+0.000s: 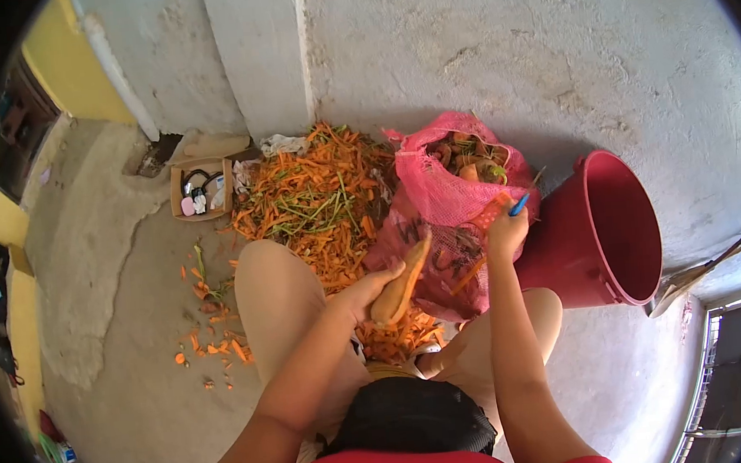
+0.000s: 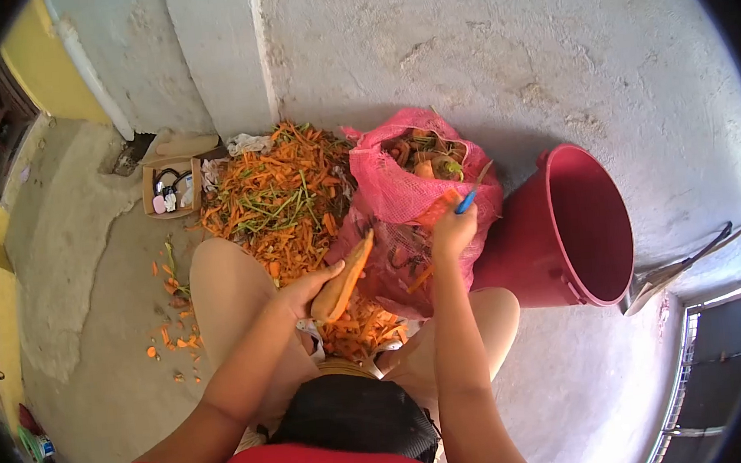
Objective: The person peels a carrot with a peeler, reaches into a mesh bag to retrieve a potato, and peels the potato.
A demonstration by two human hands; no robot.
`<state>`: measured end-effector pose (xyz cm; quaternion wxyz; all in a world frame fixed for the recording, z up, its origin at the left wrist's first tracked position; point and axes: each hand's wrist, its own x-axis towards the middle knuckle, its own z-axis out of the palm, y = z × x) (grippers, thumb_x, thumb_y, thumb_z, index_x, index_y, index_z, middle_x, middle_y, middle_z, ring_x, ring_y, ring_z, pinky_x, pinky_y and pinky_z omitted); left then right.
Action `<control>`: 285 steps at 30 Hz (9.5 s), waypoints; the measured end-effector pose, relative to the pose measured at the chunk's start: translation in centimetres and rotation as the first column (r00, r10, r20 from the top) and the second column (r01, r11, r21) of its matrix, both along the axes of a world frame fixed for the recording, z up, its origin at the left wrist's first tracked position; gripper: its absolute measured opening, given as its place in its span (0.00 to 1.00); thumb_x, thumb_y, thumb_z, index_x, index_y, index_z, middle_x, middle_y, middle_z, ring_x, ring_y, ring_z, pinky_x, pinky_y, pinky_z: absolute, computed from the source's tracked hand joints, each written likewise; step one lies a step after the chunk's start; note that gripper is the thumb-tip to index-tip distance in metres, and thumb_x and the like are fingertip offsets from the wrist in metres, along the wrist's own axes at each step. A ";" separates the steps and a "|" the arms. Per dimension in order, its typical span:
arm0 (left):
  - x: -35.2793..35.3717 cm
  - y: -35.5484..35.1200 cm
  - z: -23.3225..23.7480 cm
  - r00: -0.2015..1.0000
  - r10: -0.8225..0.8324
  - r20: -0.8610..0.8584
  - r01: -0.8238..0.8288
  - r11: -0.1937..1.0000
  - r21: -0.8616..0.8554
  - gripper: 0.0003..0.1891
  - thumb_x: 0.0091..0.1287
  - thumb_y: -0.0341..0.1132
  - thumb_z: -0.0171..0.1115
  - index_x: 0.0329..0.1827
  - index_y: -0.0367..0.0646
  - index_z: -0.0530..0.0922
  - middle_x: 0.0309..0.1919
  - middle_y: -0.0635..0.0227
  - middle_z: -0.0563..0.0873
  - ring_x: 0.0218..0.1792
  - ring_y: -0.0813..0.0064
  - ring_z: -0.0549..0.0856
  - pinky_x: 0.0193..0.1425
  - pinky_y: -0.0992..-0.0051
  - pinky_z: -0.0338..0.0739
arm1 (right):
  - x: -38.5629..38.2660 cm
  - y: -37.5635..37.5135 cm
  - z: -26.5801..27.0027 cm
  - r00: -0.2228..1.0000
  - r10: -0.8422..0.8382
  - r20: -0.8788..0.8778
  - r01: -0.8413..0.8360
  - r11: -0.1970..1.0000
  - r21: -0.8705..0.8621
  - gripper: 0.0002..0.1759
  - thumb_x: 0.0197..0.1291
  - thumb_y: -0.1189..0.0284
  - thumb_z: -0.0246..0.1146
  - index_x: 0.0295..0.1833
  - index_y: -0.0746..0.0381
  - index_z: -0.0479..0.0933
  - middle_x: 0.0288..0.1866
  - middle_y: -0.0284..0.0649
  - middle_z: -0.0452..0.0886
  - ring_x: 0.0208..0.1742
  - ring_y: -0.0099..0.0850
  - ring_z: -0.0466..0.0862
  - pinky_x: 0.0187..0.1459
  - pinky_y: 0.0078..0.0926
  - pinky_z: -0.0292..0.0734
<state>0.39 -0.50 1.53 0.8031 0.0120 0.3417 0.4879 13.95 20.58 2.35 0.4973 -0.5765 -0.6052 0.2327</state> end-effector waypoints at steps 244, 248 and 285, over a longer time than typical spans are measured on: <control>1.5 -0.4 0.3 0.876 -0.092 -0.474 0.225 0.946 0.232 0.13 0.49 0.26 0.60 0.38 0.39 0.69 0.26 0.66 0.75 0.24 0.75 0.77 0.29 0.76 0.73 | -0.3 -1.4 -3.4 0.998 0.011 -0.066 -0.014 0.999 -0.041 0.11 0.55 0.71 0.54 0.28 0.69 0.67 0.15 0.41 0.66 0.17 0.30 0.66 0.22 0.30 0.63; 2.0 -0.1 -2.0 0.495 0.150 -0.856 0.224 0.930 0.292 0.15 0.47 0.30 0.62 0.38 0.37 0.69 0.27 0.64 0.76 0.25 0.70 0.77 0.30 0.73 0.72 | 0.9 -2.2 -2.8 0.966 0.242 0.086 -0.231 0.966 -0.118 0.11 0.53 0.69 0.55 0.29 0.68 0.67 0.17 0.49 0.70 0.19 0.42 0.71 0.24 0.36 0.65; 0.6 1.0 -2.4 0.510 0.157 -0.846 0.074 0.971 0.225 0.24 0.50 0.38 0.64 0.47 0.36 0.69 0.33 0.62 0.78 0.33 0.72 0.78 0.38 0.75 0.71 | 1.7 -11.0 -2.6 0.489 0.768 0.414 -0.635 0.639 -0.434 0.08 0.46 0.73 0.55 0.34 0.65 0.69 0.20 0.53 0.73 0.25 0.51 0.75 0.27 0.43 0.68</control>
